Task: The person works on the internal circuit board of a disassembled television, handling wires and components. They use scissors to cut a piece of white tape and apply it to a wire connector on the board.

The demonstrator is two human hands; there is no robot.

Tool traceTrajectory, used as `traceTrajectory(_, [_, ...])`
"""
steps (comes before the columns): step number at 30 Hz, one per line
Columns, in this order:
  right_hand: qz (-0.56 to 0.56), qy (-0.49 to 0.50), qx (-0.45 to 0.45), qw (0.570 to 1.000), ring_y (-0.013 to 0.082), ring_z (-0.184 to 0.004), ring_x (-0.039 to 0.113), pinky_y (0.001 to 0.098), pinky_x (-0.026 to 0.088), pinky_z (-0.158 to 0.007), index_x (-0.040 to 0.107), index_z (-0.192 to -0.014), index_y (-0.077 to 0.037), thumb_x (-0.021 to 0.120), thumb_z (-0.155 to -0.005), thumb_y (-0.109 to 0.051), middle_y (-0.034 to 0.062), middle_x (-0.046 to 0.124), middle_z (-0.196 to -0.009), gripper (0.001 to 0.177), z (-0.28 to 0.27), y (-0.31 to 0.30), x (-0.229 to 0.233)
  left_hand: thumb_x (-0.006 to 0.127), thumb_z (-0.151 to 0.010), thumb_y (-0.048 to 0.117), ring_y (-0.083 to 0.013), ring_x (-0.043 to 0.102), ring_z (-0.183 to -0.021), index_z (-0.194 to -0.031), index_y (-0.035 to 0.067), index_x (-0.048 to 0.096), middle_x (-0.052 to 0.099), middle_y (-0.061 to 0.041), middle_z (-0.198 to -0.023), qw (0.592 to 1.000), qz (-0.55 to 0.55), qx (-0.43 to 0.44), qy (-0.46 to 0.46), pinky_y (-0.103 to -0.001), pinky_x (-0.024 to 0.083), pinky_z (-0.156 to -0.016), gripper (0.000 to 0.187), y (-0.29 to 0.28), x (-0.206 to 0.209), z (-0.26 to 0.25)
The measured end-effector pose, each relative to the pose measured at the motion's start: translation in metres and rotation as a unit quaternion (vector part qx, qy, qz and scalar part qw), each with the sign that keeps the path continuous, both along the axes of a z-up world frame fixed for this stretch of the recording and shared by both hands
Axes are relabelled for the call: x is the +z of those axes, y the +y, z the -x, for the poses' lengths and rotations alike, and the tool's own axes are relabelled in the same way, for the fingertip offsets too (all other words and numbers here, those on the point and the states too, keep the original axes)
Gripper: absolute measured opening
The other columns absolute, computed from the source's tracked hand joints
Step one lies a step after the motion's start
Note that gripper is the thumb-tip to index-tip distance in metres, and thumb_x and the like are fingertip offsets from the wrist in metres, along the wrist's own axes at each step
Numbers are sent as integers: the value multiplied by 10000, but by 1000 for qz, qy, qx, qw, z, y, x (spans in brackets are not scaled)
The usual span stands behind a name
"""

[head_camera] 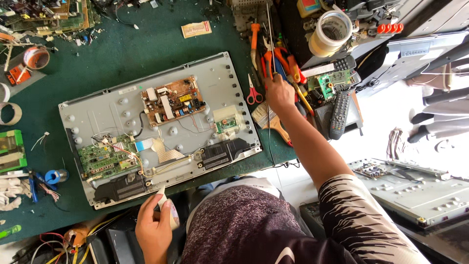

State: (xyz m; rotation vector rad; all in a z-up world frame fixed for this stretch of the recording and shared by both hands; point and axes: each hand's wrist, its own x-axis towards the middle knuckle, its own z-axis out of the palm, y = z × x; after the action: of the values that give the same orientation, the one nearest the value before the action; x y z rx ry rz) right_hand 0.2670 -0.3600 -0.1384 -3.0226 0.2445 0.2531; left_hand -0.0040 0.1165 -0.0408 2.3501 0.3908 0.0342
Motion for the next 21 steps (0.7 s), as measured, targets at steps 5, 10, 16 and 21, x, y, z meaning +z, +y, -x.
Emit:
traceTrajectory(5, [-24,-115,37,992,348,-811,735,462,607,-539,694,-1300,-91,671,-1020,-177,154,672,-1128,294,12,-3,-6,775,-973,234,-157,618,-707,-1261,123,797,737,6,-1317,999,16,18,29,-318,517,-826,309,14,-13,11])
traceTrajectory(10, [-174,-261,-8,949,302,-1093,683,464,612,-708,785,-1239,-98,754,-971,-173,93,775,-1101,280,29,-19,-6,788,-978,229,-157,593,-704,-1264,113,797,737,-9,-1315,1000,-2,17,1,-316,514,-816,309,22,-9,13])
traceTrajectory(16, [-183,-174,-323,912,315,-1117,632,484,510,-924,616,-1322,-131,751,-968,-279,100,658,-1199,407,31,-87,5,775,-994,231,-152,620,-734,-1281,95,785,730,-19,-1339,1000,13,17,10,-314,530,-806,318,19,0,9])
traceTrajectory(21, [-184,-119,-284,933,325,-1107,733,491,587,-884,775,-1268,-198,631,-928,-255,38,803,-1214,374,24,-86,23,741,-1010,221,-157,613,-720,-1304,116,782,729,-6,-1355,1000,25,-5,15,-329,530,-802,315,13,4,5])
